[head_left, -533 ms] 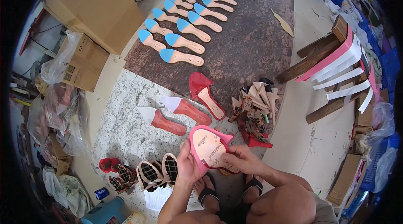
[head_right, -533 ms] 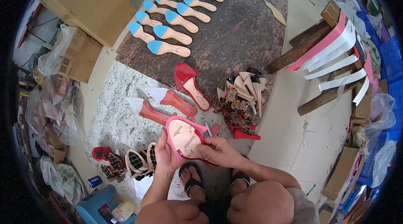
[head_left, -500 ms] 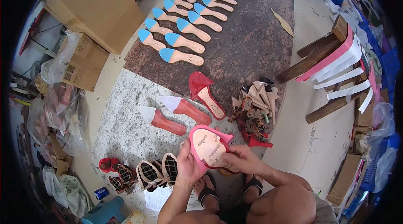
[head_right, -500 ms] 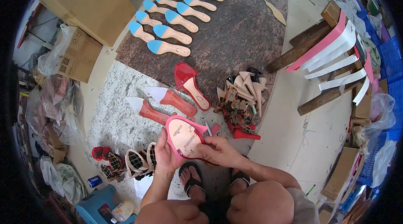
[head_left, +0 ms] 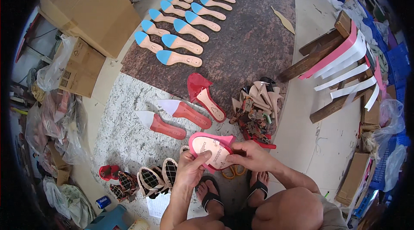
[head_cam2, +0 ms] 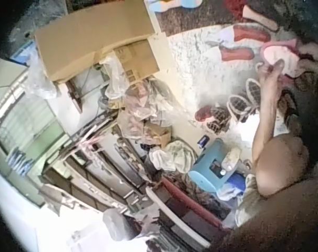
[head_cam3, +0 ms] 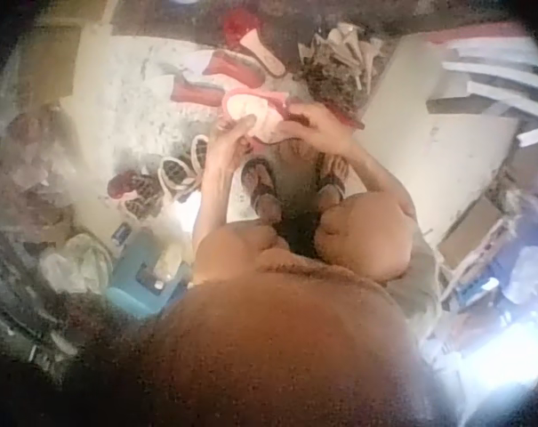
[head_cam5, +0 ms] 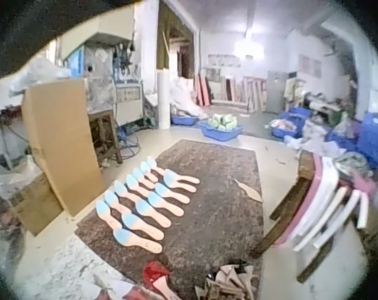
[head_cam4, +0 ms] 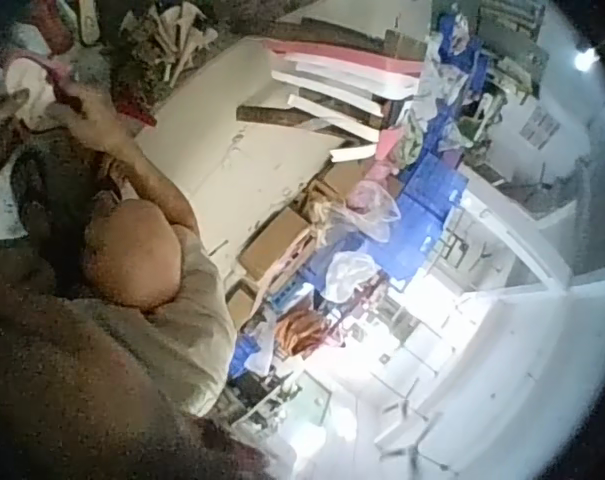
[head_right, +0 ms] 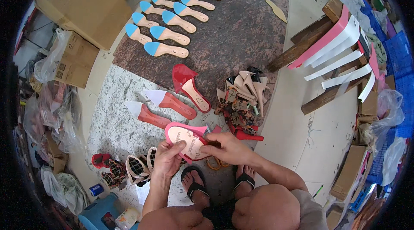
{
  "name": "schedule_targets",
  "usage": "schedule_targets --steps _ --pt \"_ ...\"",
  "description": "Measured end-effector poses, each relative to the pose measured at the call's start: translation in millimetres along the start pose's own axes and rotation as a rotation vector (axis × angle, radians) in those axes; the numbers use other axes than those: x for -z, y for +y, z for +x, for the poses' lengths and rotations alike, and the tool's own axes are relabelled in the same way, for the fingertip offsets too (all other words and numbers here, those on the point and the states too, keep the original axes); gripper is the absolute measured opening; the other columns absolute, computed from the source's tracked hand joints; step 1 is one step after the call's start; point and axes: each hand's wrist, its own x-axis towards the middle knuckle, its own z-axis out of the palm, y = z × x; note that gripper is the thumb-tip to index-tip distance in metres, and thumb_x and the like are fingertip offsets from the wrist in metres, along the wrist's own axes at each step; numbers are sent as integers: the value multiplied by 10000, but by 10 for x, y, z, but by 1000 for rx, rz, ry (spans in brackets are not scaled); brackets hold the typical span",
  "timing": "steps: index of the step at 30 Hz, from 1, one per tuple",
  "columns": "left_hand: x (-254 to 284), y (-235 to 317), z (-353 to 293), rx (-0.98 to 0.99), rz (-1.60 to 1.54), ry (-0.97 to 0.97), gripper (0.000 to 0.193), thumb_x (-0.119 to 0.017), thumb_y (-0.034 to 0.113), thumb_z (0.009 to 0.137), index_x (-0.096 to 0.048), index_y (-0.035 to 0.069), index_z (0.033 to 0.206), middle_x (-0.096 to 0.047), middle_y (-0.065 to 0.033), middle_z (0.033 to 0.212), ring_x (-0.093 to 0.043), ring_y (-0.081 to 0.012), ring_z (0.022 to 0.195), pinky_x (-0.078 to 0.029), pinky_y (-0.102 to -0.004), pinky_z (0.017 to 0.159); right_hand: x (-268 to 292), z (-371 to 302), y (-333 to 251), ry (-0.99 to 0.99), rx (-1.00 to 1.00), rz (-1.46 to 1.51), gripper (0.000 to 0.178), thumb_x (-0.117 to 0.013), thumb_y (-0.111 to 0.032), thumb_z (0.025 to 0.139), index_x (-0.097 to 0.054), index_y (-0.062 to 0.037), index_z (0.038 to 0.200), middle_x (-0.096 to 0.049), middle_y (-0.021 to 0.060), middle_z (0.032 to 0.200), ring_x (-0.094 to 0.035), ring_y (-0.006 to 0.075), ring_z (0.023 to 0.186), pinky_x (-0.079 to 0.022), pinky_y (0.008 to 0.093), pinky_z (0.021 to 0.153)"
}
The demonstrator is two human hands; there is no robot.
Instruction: The person sits on the floor in a workshop and assembles shoe components. They use scissors to trim pink and light green foam strips and attach them to the edges of red and white shoe soles. The person handles multiple soles and foam pieces, cutting and fitting them one by one.
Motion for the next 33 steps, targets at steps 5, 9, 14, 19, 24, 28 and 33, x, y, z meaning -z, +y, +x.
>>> schedule_targets --steps 5,9,14,19,24,28,33 --pt "-53 -69 -24 -103 126 3 179 -682 -7 876 -698 -16 1054 -723 -116 1003 -695 -157 872 -565 -302 786 70 25 -131 -8 -181 601 211 -650 -123 948 -662 33 1090 -669 11 949 -596 79 871 -502 264 778" --pt "-47 -138 -11 -152 273 30 161 -706 19 870 -714 -13 1028 -732 -100 950 -691 -141 814 -561 -282 724 95 57 -58 15 -215 476 197 -676 -127 920 -675 39 1025 -674 9 899 -585 63 835 -489 265 711" --pt "-163 -59 -13 -115 429 78 168 -709 67 887 -714 -19 1032 -731 -88 933 -685 -126 798 -550 -270 701 -5 -4 -41 241 -16 92 191 -702 -146 903 -672 39 943 -658 3 826 -572 58 775 -464 254 634" --pt "-100 -94 37 23 9 37 253 -688 77 900 -661 -52 1116 -699 -117 1074 -663 -141 942 -530 -300 827 -68 11 -116 274 -125 525 194 -691 -129 916 -638 23 1024 -658 12 844 -585 69 764 -470 245 621" --pt "25 -197 39 80 -53 -12 276 -668 18 894 -651 -38 1164 -693 -116 1126 -656 -154 1024 -516 -301 921 -35 2 -24 300 -190 604 203 -681 -136 927 -616 4 1059 -663 27 907 -606 64 808 -521 243 696" --pt "-121 -206 19 -37 282 24 301 -683 -58 846 -678 -19 1145 -714 -111 1080 -678 -151 972 -533 -292 900 -63 1 32 309 -193 608 200 -681 -129 923 -620 6 1056 -663 34 934 -616 73 829 -528 245 712" --pt "-147 -174 16 -130 281 22 302 -706 -52 816 -690 -15 1115 -723 -115 1040 -691 -160 909 -546 -300 842 -37 -31 -43 253 -154 602 258 -628 -194 966 -630 16 1117 -669 51 1000 -621 82 885 -524 255 779"
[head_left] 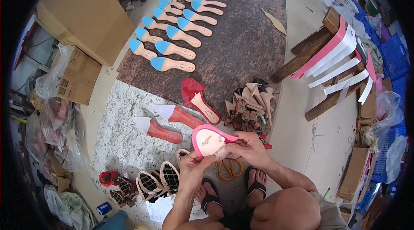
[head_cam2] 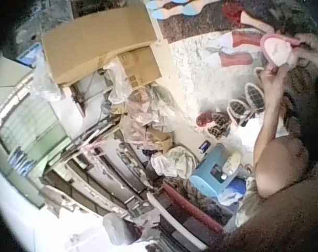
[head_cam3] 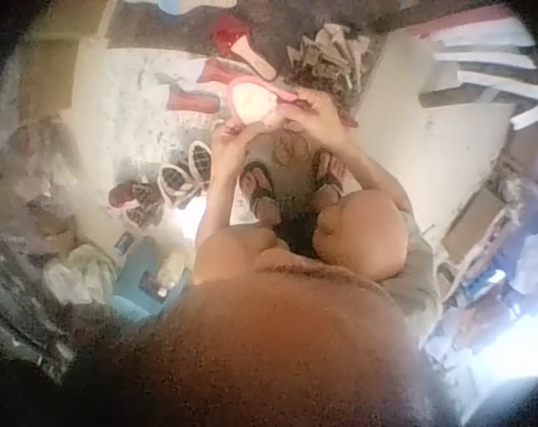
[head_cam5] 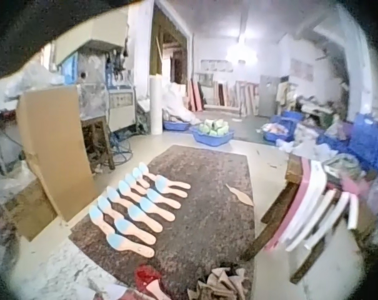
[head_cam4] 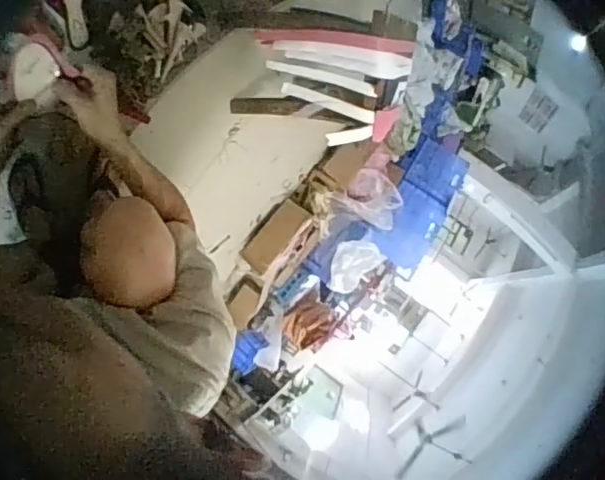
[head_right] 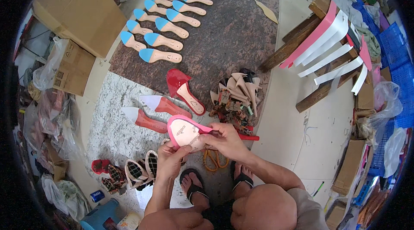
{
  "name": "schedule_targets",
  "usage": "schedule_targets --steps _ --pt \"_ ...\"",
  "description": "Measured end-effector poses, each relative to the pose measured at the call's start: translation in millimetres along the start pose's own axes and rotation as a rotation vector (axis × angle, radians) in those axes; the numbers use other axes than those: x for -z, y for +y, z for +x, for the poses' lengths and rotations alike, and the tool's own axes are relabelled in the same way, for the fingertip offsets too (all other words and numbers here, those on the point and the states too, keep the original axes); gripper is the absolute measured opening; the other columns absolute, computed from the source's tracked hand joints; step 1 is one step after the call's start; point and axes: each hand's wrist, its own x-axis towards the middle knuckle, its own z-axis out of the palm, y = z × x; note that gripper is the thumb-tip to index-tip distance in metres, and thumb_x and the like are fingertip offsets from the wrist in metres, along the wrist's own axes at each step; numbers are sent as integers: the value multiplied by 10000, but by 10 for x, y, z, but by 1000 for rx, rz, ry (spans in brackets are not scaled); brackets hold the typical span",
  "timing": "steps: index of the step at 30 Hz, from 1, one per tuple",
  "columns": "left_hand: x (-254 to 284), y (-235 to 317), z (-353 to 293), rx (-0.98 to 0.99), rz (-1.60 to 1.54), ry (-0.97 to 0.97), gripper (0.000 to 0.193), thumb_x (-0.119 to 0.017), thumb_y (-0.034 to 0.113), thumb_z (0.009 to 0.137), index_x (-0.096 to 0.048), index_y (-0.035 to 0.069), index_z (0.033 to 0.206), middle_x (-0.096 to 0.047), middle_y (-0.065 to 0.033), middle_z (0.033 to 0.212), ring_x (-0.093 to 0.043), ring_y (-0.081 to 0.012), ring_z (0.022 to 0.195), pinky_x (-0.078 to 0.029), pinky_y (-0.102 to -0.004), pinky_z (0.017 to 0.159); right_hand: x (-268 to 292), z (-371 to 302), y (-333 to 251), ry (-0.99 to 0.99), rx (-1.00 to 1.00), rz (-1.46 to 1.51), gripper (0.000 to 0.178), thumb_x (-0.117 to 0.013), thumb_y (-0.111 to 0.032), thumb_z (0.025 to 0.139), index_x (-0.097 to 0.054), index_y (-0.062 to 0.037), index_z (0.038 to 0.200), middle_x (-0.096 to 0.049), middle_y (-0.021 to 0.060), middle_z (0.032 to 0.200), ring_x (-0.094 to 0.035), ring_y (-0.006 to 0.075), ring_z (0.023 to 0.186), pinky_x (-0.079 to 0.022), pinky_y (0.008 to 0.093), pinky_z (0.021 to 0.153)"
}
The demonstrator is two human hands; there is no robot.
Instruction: The person sits on the floor in a workshop and assembles shoe components. They use scissors to trim pink and light green foam strips and attach them to the edges of red and white shoe soles. The person handles multiple soles and foam pieces, cutting and fitting them one by one.
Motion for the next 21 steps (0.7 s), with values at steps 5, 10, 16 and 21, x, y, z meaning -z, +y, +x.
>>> schedule_targets --steps 5,10,16,21 --pt "53 14 -33 -34 45 23 294 -708 -64 816 -698 -15 1106 -725 -103 1046 -688 -159 926 -539 -287 850 65 52 -144 -93 -78 -46 328 -558 -239 1002 -640 24 1181 -683 52 1039 -614 81 956 -495 258 853" --pt "-59 61 -63 -61 210 -62 289 -708 -75 815 -699 -27 1101 -726 -92 1030 -677 -135 914 -537 -278 839 88 134 -242 -100 -41 -125 259 -632 -194 960 -678 36 1070 -664 17 915 -591 61 808 -489 246 711" --pt "-58 34 -72 -37 245 -109 284 -699 -71 830 -691 -39 1112 -720 -97 1050 -671 -129 920 -536 -274 852 -14 114 -340 38 266 -485 177 -666 -155 934 -696 16 969 -639 -7 781 -544 35 703 -438 241 593" --pt "-21 84 -70 -7 265 -118 276 -694 -66 837 -688 -43 1112 -718 -99 1058 -672 -132 924 -539 -280 853 -54 87 -307 65 194 -341 218 -640 -176 929 -685 37 938 -661 40 793 -550 58 709 -465 267 632"
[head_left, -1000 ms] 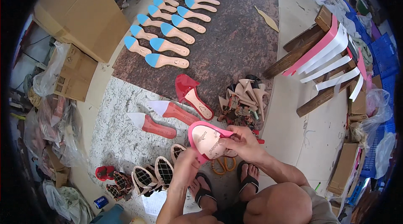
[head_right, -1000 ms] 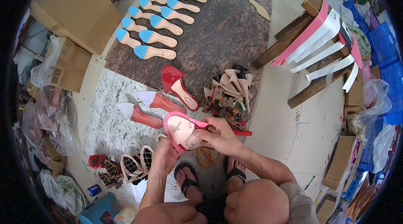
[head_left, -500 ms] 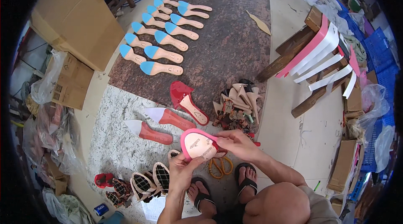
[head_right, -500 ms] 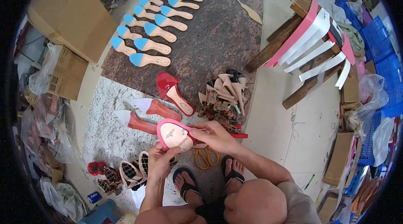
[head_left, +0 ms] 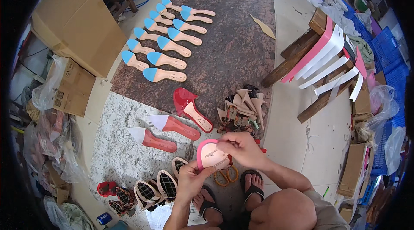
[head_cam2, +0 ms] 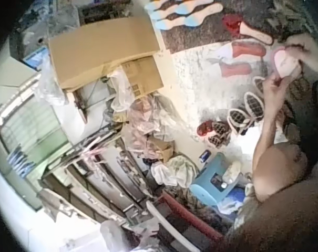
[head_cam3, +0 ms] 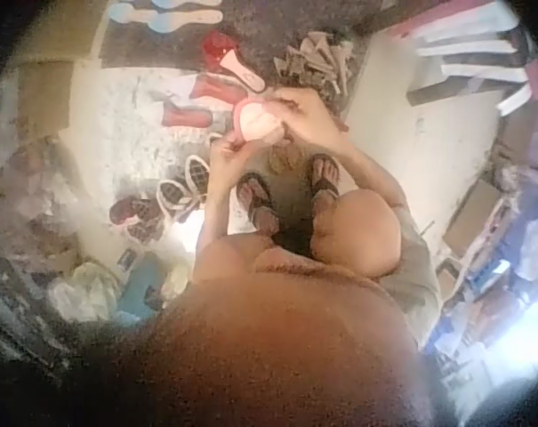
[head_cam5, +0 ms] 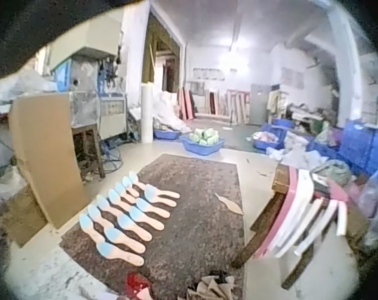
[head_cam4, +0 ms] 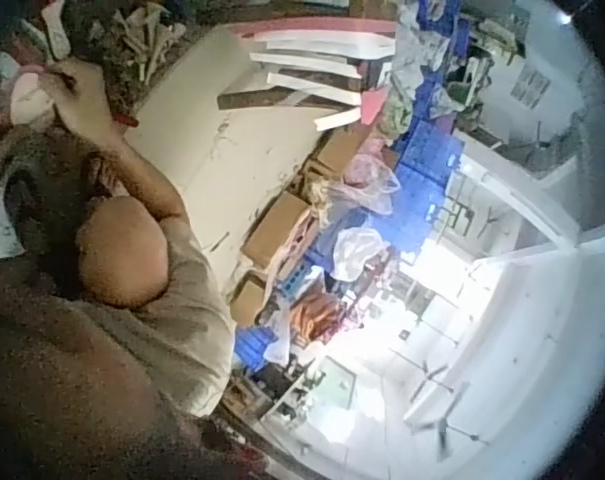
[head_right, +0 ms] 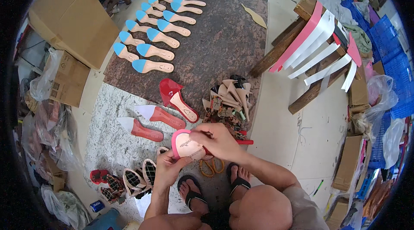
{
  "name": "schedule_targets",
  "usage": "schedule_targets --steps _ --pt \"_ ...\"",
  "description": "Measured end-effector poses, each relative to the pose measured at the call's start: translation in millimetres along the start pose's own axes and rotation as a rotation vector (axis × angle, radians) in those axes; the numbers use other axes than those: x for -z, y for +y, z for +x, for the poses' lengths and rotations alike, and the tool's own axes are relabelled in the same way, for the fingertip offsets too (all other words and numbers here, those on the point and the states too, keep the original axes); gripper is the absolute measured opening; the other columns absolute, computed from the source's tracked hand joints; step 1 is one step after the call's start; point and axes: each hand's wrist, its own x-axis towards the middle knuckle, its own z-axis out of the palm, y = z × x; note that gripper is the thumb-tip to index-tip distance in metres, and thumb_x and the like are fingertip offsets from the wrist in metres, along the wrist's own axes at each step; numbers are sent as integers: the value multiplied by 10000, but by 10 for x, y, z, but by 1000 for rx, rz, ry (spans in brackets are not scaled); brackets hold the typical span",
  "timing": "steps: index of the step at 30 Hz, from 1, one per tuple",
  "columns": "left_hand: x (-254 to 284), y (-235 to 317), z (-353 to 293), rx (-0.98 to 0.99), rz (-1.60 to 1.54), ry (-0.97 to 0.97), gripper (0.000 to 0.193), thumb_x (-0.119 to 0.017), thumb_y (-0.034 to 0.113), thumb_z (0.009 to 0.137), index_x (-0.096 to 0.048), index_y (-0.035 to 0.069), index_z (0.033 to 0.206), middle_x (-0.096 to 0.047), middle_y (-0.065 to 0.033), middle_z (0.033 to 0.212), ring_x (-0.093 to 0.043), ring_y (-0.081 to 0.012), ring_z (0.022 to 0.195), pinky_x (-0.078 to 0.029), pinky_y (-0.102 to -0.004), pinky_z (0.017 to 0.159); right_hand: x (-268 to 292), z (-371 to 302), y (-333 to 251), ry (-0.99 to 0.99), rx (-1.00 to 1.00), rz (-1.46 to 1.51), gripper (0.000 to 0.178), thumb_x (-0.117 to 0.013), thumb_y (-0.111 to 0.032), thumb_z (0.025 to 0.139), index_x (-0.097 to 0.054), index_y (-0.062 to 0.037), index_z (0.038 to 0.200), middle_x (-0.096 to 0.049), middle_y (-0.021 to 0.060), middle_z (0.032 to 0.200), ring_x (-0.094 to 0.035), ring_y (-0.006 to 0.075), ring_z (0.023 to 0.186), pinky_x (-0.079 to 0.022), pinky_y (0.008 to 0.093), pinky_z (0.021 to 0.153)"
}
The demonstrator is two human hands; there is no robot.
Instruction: The person sits on the floor in a workshop and assembles shoe components. They use scissors to trim pink and light green foam strips and attach them to the edges of red and white shoe soles. The person handles multiple soles and foam pieces, cutting and fitting them one by one.
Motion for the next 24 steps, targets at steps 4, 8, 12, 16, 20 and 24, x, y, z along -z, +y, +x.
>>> schedule_targets --steps 4,8,12,16,20,24 --pt "33 -71 -19 -16 3 -44 265 -701 -43 845 -686 -43 1110 -718 -98 1057 -668 -131 932 -537 -279 852 134 67 6 -146 -103 145 254 -622 -211 936 -681 36 927 -630 43 740 -524 58 689 -453 274 616" --pt "22 -127 -28 45 111 -136 265 -708 -27 850 -682 -48 1113 -719 -98 1049 -663 -127 929 -536 -277 841 62 99 65 -166 -7 -111 253 -611 -196 954 -696 37 906 -612 14 695 -500 41 669 -435 266 580" --pt "-9 -18 -22 84 39 -108 272 -706 -23 849 -677 -51 1117 -720 -102 1041 -669 -135 917 -540 -284 832 10 71 23 -110 -26 -165 237 -607 -180 968 -693 37 1009 -637 2 759 -513 39 696 -439 263 591" --pt "131 -21 -50 103 -183 -51 294 -697 -54 826 -677 -39 1118 -722 -114 1042 -691 -162 909 -553 -304 833 52 93 -124 -111 -425 657 413 -673 -291 925 -609 21 1189 -624 54 899 -518 79 767 -447 298 654" --pt "241 -137 8 -24 -511 -3 386 -660 -78 849 -618 -24 1228 -711 -126 1079 -692 -174 935 -562 -305 839 207 43 75 -883 -239 -181 546 -601 -346 959 -455 -19 1372 -645 116 1089 -608 153 953 -479 326 807" --pt "208 -222 106 -320 -76 348 710 -639 -49 875 -319 64 1500 -602 -178 1297 -621 -243 1141 -497 -343 955 -2 -67 238 -713 -410 -199 484 -586 -324 972 -478 -13 1327 -628 192 1139 -640 243 1027 -496 396 844"
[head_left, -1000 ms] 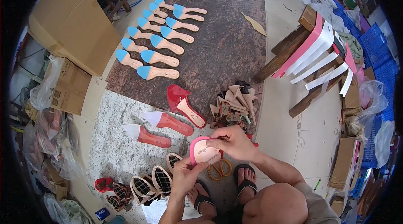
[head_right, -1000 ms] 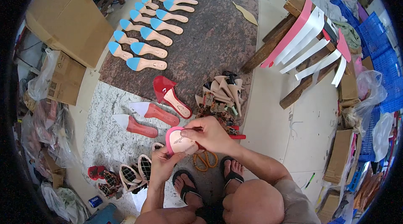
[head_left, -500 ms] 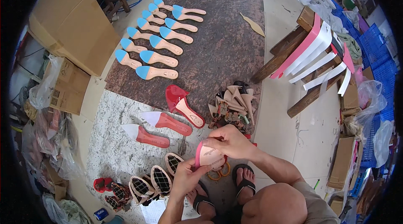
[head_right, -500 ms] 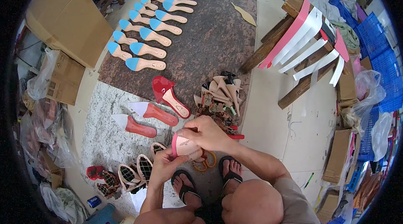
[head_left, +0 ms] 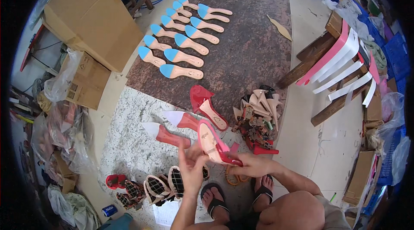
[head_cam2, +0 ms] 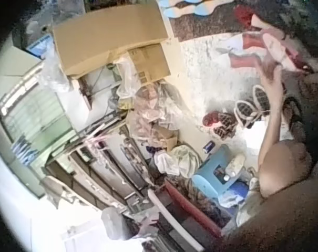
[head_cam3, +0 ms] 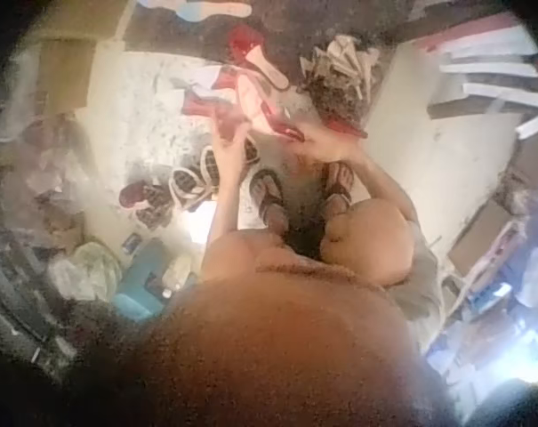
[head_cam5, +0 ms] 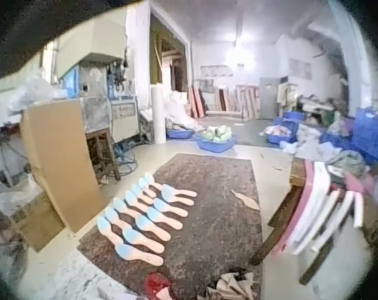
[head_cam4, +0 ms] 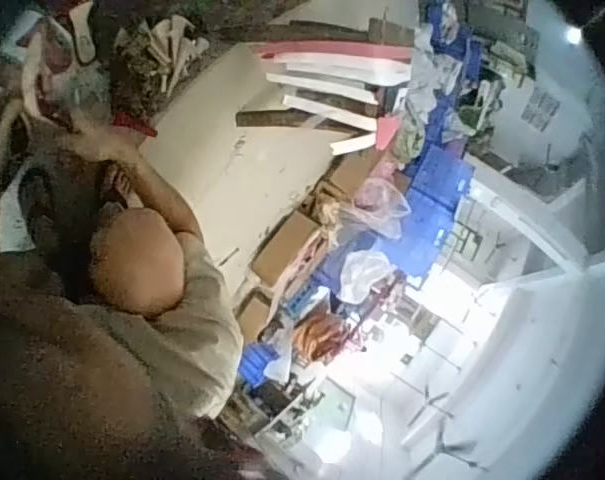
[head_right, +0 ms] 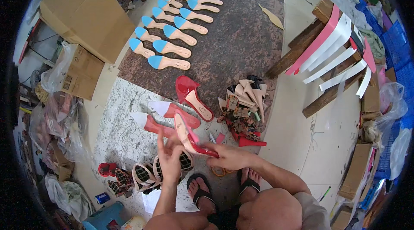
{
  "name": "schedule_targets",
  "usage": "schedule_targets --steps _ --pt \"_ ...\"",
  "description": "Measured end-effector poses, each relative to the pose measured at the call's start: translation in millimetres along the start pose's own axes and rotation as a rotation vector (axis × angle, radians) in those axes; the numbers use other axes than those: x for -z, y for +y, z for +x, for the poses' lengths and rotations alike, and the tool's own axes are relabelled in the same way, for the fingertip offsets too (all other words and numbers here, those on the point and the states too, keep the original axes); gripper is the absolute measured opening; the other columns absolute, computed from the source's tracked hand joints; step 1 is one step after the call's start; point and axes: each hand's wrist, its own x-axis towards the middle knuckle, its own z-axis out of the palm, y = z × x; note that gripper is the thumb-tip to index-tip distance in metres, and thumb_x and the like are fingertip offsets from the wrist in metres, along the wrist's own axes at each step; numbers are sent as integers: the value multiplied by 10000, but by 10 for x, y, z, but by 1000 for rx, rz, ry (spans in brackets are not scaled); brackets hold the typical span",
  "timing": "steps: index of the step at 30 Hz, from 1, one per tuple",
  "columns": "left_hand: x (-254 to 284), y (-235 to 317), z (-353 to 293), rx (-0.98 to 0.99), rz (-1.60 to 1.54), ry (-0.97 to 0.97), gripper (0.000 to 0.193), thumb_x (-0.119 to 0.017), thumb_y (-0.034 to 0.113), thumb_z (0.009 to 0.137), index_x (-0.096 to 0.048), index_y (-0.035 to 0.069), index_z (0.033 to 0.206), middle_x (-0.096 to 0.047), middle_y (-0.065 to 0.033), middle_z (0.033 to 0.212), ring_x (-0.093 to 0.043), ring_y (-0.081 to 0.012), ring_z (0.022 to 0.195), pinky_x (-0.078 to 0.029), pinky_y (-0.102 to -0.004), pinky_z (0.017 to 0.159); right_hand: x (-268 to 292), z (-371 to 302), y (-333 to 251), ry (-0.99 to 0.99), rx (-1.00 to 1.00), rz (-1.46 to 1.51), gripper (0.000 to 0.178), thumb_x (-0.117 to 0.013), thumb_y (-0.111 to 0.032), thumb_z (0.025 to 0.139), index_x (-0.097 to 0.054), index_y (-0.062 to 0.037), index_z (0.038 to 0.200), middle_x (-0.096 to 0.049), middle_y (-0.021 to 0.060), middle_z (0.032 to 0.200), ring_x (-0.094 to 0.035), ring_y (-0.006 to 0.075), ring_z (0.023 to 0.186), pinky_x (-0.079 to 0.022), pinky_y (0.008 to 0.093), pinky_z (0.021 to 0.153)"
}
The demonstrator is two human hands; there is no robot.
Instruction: The person sits on the floor in a workshop and assembles shoe components. They use scissors to trim pink and light green foam strips and attach them to the edges of red and white shoe soles. The person handles multiple soles and foam pieces, cutting and fitting them one by one.
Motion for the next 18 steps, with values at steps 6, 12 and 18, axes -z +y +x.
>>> schedule_targets --steps 6,12,18 --pt "-128 77 -46 -389 389 -6 844 -636 74 865 -134 -39 1533 -219 -187 1563 -248 -285 1430 -192 -416 1171 -176 49 -73 381 245 -331 599 -568 -337 948 -366 -41 1427 -597 258 1191 -621 386 1033 -461 448 915" --pt "-89 -88 -60 96 -209 336 471 -548 108 824 -509 3 1281 -626 -103 1033 -614 -178 838 -514 -302 706 -181 -16 -421 55 222 -250 586 -595 -453 936 -519 -9 1311 -581 250 1232 -590 401 1101 -467 463 921" --pt "-136 -402 42 438 -713 27 448 -543 17 719 -565 -27 1164 -625 -123 1076 -629 -253 959 -522 -364 884 100 442 -770 1050 777 -764 404 -683 -271 868 -608 -59 1204 -466 189 1402 -459 377 1292 -384 485 1072"
